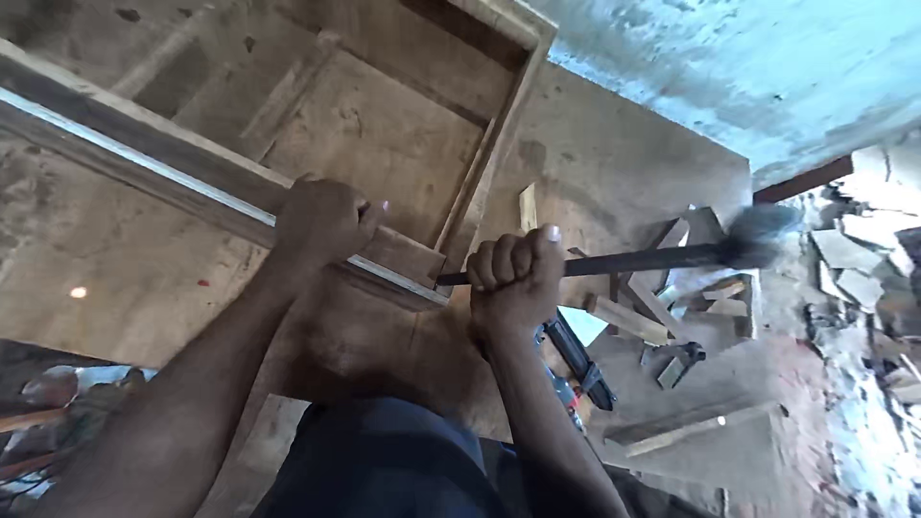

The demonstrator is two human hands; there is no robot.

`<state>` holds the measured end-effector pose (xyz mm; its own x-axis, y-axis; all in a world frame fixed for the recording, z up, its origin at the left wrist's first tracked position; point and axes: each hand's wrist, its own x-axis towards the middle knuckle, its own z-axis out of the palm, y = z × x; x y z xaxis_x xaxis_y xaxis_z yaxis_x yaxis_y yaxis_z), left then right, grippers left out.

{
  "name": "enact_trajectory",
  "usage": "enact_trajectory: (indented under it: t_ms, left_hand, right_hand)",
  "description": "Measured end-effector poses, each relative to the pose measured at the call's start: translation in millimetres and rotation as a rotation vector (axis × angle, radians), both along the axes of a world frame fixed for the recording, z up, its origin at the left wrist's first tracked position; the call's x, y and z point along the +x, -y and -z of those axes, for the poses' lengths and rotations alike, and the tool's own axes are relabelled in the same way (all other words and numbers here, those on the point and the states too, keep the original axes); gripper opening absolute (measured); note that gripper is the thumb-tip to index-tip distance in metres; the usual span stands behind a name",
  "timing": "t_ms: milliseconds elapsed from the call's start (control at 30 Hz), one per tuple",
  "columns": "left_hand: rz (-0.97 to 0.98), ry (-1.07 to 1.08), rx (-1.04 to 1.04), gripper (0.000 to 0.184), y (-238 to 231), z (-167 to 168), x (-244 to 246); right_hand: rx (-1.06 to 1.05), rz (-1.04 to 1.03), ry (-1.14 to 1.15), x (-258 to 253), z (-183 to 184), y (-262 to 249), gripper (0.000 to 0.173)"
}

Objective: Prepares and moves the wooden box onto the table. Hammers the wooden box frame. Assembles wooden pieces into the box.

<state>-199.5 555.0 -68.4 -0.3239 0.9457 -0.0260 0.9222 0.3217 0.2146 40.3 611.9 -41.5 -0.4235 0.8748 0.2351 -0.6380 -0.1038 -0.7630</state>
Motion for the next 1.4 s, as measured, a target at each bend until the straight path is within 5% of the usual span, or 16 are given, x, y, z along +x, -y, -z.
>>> enact_trajectory:
  t_ms: [100, 300, 533, 700, 833, 967, 1067, 1400]
  left_hand:
    - [-0.002, 0.016, -0.008, 0.067, 2, 0, 2]
    - [0.007, -0.016, -0.014, 0.069, 1, -2, 0]
    - [0.019, -0.013, 0.015, 0.069, 1, 1, 0]
    - [0.014, -0.008, 0.001, 0.067, -2, 0, -2]
    - [0.000, 0.002, -0.031, 0.068, -1, -3, 1]
    - [-0.009, 0.011, -0.022, 0.069, -2, -4, 1]
    - [-0.001, 0.006, -0.008, 0.066, -1, -3, 0]
    - [0.019, -0.012, 0.028, 0.070, 3, 2, -4]
  right_hand:
    - [0.119, 0.043, -0.146, -2, -21, -1, 0.048]
    - [-0.010, 0.047, 0.015, -7, 29, -1, 0.049]
    - [0.106, 0.053, -0.131, -5, -22, -2, 0.050]
    - [0.080, 0.062, -0.002, -9, 29, 1, 0.050]
    - [-0.001, 0.055, 0.075, -6, 19, 5, 0.051]
    - [0.105, 0.089, -0.134, -8, -13, -2, 0.050]
    - [0.165, 0.098, -0.093, -9, 13, 2, 0.050]
    - [-0.122, 0.121, -0.032, 27, 24, -4, 0.056]
